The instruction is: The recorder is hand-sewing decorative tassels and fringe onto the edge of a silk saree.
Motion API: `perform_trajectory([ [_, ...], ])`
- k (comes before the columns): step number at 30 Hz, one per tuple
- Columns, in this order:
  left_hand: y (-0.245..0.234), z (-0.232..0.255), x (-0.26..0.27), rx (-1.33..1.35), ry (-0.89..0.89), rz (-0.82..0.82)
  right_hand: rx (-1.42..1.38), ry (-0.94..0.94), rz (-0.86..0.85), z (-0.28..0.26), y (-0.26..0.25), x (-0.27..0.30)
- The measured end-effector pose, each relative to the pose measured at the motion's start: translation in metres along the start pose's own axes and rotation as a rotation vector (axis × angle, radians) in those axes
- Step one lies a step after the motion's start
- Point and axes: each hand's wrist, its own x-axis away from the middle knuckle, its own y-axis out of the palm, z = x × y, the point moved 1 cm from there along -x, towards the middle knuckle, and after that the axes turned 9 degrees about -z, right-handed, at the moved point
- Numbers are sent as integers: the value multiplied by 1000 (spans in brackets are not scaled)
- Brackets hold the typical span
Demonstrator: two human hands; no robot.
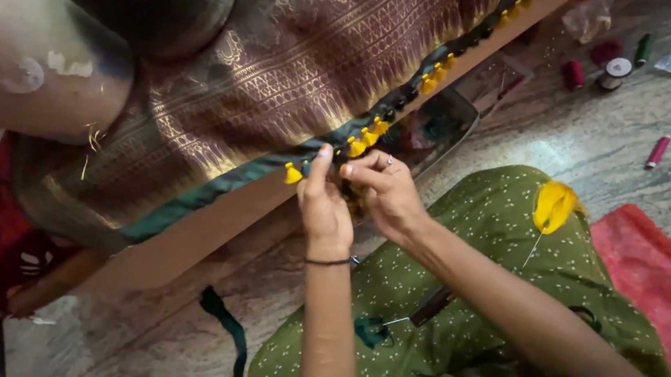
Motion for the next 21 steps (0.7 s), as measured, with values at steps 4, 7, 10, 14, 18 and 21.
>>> perform_trajectory([
  [4, -12, -18, -3, -102, 22, 13, 111, 65, 97, -10, -49, -7],
  [7, -22, -21, 2, -238, 216, -38, 90, -18, 42, -51, -60, -23],
  [10, -10, -16, 8, -298, 268, 57, -108, 76, 186, -117, -27, -36],
  [14, -16, -29, 3, -305, 255, 45, -117, -47, 148, -164, -62, -45],
  [18, -49, -44, -2, -673, 249, 45, -92, -150, 8, -209, -17, -7],
  [21, -12, -6, 8, -1013, 431, 22, -99, -183, -56, -226, -36, -5],
])
